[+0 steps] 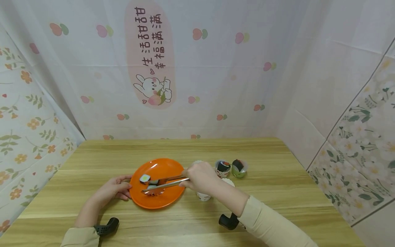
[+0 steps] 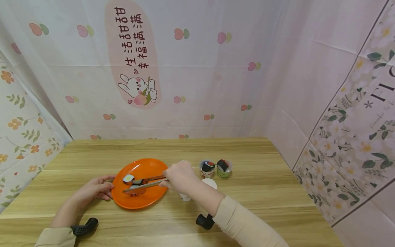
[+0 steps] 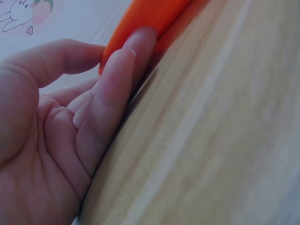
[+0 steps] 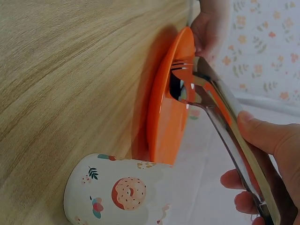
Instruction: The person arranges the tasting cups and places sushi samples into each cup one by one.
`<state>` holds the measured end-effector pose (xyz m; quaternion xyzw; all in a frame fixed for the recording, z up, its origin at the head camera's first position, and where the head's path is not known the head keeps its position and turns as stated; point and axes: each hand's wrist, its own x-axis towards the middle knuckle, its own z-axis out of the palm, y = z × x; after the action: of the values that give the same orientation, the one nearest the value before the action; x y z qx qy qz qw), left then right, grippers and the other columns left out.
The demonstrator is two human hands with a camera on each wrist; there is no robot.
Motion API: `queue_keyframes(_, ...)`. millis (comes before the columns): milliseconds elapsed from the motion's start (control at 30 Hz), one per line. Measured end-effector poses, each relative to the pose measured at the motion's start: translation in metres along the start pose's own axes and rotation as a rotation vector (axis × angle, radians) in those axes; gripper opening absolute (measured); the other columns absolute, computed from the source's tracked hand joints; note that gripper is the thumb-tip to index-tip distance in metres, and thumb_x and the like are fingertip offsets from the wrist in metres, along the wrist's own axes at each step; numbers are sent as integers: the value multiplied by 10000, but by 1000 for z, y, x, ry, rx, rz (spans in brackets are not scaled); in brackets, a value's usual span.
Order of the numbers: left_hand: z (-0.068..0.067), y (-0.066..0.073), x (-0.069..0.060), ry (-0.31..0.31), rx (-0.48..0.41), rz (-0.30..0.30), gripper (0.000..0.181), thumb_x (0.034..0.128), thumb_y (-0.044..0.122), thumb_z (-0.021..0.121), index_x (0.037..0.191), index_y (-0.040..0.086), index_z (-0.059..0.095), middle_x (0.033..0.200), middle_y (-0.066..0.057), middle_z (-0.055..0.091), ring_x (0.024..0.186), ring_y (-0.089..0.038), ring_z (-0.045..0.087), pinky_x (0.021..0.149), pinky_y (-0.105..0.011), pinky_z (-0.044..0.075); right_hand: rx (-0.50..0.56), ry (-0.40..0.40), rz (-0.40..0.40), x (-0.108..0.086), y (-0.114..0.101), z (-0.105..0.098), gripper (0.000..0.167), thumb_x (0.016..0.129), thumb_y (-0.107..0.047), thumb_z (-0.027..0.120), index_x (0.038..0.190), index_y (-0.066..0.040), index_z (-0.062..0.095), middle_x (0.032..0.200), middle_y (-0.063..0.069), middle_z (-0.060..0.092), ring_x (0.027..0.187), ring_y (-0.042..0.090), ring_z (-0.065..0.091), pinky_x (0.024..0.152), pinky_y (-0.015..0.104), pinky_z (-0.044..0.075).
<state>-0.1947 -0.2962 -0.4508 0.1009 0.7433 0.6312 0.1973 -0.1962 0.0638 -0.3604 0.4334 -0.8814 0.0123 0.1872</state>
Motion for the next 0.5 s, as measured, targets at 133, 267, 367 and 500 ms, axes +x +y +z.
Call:
queue_keyframes(133, -1, -1, 0, 3, 0, -1, 631, 968, 74, 496, 1410, -208, 146, 883, -161, 656, 746, -209, 660, 652, -311, 564, -21, -2, -5, -1, -2, -1, 294, 817, -498, 701, 697, -238, 635, 578, -141, 518, 493, 47, 421, 395, 199, 285)
queue_keyframes(267, -1, -2, 0, 0, 2, 3, 629, 968, 74, 495, 1411, -206, 147, 888, -163, 657, 750, -212, 661, 653, -312, 564, -48, 3, -13, -2, -2, -1, 289, 820, -505, 693, 716, -238, 655, 597, -142, 546, 495, 52, 439, 395, 198, 290)
queue_keyframes(367, -1, -2, 0, -1, 2, 5, 624, 969, 72, 491, 1410, -206, 148, 889, -161, 657, 749, -209, 661, 653, -309, 564, -53, 14, -18, -3, -2, 0, 287, 818, -504, 697, 716, -239, 657, 602, -140, 557, 503, 53, 451, 400, 198, 296)
queue_keyframes(500, -1, -1, 0, 2, 2, 6, 616, 969, 69, 489, 1409, -205, 155, 884, -160, 657, 745, -205, 660, 651, -307, 564, -37, 25, -19, -4, -2, 0, 288, 814, -494, 705, 703, -237, 641, 602, -142, 556, 495, 44, 442, 403, 193, 288)
